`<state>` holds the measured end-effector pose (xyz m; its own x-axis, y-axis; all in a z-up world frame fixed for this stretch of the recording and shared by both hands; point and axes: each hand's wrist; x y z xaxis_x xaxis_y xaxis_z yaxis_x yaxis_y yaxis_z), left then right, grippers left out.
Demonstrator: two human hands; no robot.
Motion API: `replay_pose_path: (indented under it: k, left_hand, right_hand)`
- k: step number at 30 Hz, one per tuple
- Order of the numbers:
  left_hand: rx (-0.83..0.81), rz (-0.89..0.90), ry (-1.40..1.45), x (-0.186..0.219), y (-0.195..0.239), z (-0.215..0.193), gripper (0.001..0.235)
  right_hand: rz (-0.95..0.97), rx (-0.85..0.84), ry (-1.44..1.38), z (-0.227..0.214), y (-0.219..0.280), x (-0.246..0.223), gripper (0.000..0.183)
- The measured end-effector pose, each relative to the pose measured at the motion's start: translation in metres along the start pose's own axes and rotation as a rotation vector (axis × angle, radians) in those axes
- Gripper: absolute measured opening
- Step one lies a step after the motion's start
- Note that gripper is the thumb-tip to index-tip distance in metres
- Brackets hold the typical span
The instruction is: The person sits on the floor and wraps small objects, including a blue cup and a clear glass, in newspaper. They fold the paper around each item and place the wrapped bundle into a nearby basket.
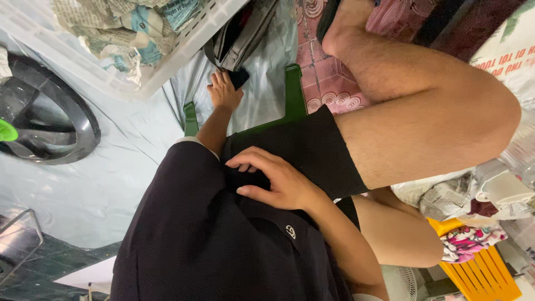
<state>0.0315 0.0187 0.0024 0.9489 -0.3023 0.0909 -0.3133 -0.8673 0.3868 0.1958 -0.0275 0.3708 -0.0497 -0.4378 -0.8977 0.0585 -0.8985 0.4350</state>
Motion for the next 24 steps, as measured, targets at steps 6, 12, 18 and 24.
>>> replay_pose_path:
  k: [6, 12, 18, 24]
  left_hand:
    - [-0.028, -0.081, -0.005, 0.015, 0.001, -0.003, 0.092]
    - [-0.041, -0.041, -0.065, 0.016, -0.002, -0.002, 0.09]
    - [-0.005, -0.024, -0.04, 0.015, -0.004, 0.004, 0.088]
    - [-0.039, -0.073, 0.034, 0.012, -0.001, 0.004, 0.084]
  right_hand:
    - [0.0, 0.009, -0.011, -0.001, 0.004, 0.0, 0.046]
    - [-0.015, 0.013, -0.032, -0.001, 0.003, 0.001, 0.046]
    - [-0.021, 0.006, -0.019, -0.002, 0.003, 0.001, 0.046]
    - [-0.018, 0.017, -0.007, -0.004, 0.003, -0.003, 0.046]
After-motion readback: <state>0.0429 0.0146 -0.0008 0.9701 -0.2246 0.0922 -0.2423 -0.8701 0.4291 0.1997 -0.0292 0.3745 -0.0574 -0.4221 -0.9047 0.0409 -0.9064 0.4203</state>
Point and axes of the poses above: each hand's wrist, its own y-axis away from the middle knuckle, its own z-axis out of the palm, x = y × z, and after that the axes turned 15 degrees about x, right-handed
